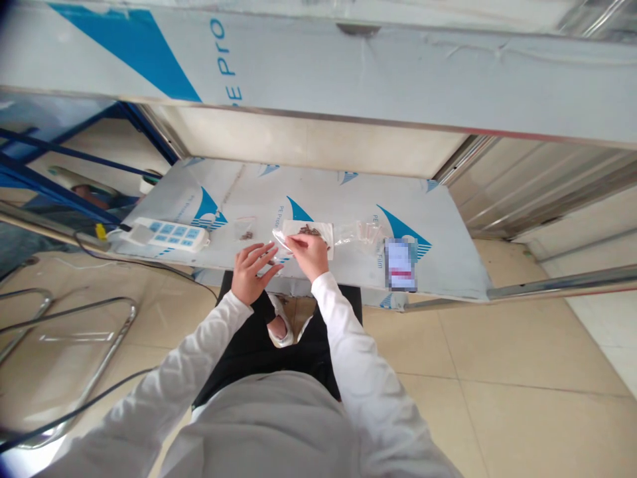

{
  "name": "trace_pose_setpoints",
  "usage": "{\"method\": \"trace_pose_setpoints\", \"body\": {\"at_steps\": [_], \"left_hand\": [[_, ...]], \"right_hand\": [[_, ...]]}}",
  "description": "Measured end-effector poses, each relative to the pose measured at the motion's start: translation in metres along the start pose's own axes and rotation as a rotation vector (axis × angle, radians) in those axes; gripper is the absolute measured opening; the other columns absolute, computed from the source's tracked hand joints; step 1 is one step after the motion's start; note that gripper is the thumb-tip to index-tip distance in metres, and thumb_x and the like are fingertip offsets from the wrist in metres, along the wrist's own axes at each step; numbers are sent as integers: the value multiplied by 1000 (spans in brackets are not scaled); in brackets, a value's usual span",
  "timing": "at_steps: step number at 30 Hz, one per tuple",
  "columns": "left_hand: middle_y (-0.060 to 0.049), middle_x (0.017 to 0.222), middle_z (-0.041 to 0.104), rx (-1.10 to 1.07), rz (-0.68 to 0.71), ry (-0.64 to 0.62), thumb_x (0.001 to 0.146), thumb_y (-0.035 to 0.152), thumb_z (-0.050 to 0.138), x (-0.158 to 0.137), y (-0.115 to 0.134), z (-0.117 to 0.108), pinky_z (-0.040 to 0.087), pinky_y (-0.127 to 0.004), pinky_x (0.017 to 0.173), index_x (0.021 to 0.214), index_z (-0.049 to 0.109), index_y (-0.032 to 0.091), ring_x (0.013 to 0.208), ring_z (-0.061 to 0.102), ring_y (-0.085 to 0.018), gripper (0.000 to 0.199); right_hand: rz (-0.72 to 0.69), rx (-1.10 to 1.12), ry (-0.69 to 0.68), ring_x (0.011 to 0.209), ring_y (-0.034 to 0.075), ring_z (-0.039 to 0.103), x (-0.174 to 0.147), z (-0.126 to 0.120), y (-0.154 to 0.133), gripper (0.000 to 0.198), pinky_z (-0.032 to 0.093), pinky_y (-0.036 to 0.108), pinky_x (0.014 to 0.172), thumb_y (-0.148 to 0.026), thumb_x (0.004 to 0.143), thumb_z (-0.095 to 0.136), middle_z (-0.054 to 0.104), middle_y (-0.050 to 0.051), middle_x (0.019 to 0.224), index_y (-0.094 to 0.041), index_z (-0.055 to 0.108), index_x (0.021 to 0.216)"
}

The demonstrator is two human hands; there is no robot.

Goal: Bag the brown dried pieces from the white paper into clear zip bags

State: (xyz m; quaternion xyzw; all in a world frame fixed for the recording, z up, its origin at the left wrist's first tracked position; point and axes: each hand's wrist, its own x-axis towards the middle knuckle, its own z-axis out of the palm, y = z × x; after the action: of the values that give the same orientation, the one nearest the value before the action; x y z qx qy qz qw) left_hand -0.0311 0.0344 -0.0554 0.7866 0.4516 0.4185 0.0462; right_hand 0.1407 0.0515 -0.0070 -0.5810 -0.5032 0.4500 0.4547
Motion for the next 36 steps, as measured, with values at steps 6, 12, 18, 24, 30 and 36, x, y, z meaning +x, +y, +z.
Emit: {"method": "trace_pose_setpoints", "body": {"at_steps": [6,12,18,24,30,36], "left_hand": [[-10,91,73,-560,-529,-17,84,47,57,23,25,1,50,-35,83,97,71,15,85,67,-20,37],[-6,66,71,-1023,-1003,-47,59,43,78,41,38,16,53,-27,65,74,70,10,60,65,-13,36],[-4,64,69,-1111,-999,-106,58,43,79,32,41,18,52,-25,64,70,69,11,59,62,-11,36],[-4,64,70,-1057,-837,-253,61,52,76,24,36,18,51,-27,67,71,69,13,61,63,-13,41],[-5,66,70,-1022,-869,-223,60,52,75,24,45,19,52,-28,67,72,68,13,61,64,-14,41],[-4,66,70,-1105,-961,-228,63,45,77,20,46,18,51,-26,64,72,69,12,57,62,-12,35]], "right_hand": [[-407,-377,175,77,19,69,-19,-5,7,20,55,29,73,-28,85,58,75,6,90,-20,76,90],[-576,-616,132,96,21,64,-35,-5,13,24,51,34,89,-20,88,54,73,6,102,-22,74,101],[-338,-285,127,73,18,68,-44,-6,20,24,56,29,70,-35,81,65,74,7,93,-18,73,95],[-83,-133,49,69,21,71,-42,-16,27,20,57,30,67,-34,78,65,74,7,75,-16,73,81],[-154,-212,104,74,22,72,-52,-12,18,21,58,31,72,-34,82,60,76,6,82,-19,74,86],[-148,-137,25,79,22,72,-60,-12,24,27,58,32,76,-37,84,59,75,6,92,-20,74,99]]}}
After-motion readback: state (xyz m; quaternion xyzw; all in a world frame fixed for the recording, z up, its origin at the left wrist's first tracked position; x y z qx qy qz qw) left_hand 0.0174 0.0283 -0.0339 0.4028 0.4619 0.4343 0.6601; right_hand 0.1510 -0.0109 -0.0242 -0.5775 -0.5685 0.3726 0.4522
